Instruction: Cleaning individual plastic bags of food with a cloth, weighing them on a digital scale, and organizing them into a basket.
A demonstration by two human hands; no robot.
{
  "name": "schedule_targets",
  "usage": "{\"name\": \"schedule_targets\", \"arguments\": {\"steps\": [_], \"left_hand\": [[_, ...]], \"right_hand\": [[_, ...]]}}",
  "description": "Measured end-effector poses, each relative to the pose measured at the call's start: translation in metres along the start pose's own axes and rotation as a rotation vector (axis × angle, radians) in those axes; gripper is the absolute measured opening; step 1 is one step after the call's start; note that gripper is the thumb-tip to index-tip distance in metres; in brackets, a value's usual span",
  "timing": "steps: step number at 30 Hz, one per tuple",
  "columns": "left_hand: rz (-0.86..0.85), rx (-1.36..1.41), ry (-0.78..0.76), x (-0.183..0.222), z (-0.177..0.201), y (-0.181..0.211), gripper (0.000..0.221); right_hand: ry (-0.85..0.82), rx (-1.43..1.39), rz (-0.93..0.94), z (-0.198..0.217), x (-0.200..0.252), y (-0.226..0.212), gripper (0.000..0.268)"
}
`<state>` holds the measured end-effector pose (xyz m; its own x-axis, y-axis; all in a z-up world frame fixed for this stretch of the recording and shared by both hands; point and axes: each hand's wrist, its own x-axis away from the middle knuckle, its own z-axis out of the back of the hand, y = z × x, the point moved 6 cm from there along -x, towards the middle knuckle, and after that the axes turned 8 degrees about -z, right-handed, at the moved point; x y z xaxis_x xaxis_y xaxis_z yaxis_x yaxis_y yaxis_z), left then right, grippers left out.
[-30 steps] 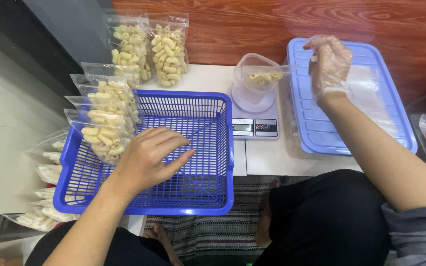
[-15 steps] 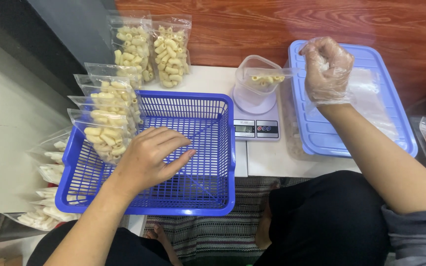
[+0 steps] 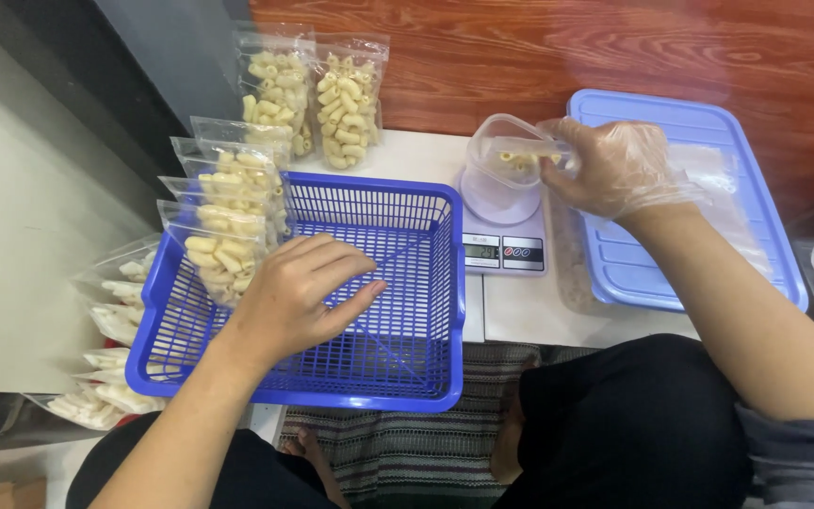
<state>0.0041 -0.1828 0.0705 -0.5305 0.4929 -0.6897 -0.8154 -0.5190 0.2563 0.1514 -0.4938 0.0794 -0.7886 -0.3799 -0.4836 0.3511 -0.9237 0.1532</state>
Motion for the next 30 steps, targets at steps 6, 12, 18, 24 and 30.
{"name": "schedule_targets", "arguments": {"steps": [6,12,18,24,30], "left_hand": [[-0.036,-0.050,0.065,0.007,-0.006,-0.005,0.012],[-0.023,-0.143,0.244,0.006,0.000,-0.005,0.025],[0.028,-0.122,0.420,0.008,-0.006,-0.004,0.062],[0.268,0.233,0.280,0.010,-0.028,-0.013,0.061],[0.521,0.487,0.386,0.025,-0.043,-0.027,0.060]], "right_hand": [[0.275,0.150,0.082,-0.009,0.000,0.014,0.012],[0.479,0.027,0.123,0.050,0.006,0.017,0.015],[0.485,-0.296,0.311,0.062,0.012,-0.054,0.028],[0.286,-0.861,0.383,0.081,0.002,-0.146,0.020],[-0.139,-0.970,0.178,0.027,-0.015,-0.145,0.030]]}}
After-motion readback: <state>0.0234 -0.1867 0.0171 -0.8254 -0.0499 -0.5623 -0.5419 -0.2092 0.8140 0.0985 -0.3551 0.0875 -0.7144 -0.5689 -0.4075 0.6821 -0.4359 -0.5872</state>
